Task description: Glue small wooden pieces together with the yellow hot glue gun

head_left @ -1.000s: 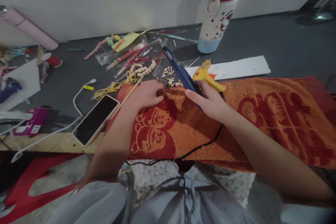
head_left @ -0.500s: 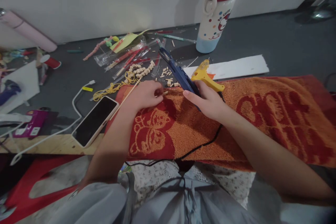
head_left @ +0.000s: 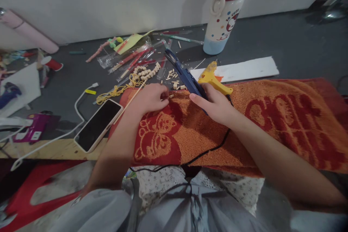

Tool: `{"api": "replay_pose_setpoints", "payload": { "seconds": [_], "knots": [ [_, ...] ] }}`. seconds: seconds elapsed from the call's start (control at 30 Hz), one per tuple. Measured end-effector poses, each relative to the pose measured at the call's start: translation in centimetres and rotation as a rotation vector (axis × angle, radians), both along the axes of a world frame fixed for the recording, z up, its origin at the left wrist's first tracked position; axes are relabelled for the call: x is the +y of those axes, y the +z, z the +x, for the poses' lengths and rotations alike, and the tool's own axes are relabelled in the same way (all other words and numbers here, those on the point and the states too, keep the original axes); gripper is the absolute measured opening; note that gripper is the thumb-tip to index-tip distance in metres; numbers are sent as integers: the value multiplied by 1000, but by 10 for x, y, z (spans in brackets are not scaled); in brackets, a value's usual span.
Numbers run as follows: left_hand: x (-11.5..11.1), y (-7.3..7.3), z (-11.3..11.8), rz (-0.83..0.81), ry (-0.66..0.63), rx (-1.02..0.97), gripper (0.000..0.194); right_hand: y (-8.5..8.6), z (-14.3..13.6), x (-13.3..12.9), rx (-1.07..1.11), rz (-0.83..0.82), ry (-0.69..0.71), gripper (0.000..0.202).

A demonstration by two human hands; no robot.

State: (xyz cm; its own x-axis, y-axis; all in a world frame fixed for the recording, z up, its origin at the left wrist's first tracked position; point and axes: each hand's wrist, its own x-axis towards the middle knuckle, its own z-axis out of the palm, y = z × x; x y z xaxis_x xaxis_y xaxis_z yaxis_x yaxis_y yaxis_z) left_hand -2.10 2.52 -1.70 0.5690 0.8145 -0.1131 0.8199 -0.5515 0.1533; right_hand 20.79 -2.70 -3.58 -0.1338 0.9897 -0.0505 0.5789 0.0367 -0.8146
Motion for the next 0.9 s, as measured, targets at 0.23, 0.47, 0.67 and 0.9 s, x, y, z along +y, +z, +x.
{"api": "replay_pose_setpoints", "payload": {
  "seconds": [0.23, 0.47, 0.67, 0.9],
  "knots": [
    [0, -2, 0, 6, -7, -5, 20, 2, 0, -1, 6, -1, -2, 53],
    [1, -3, 1, 0, 2, -5, 22, 2, -1, 0, 10, -20, -4, 53],
    [-1, -1, 3, -6, 20, 18, 23, 2, -1, 0, 2, -14, 2, 54],
    [-1, -2, 3, 6, 38, 19, 21, 2, -1, -1, -10, 3, 6, 56]
  ]
}}
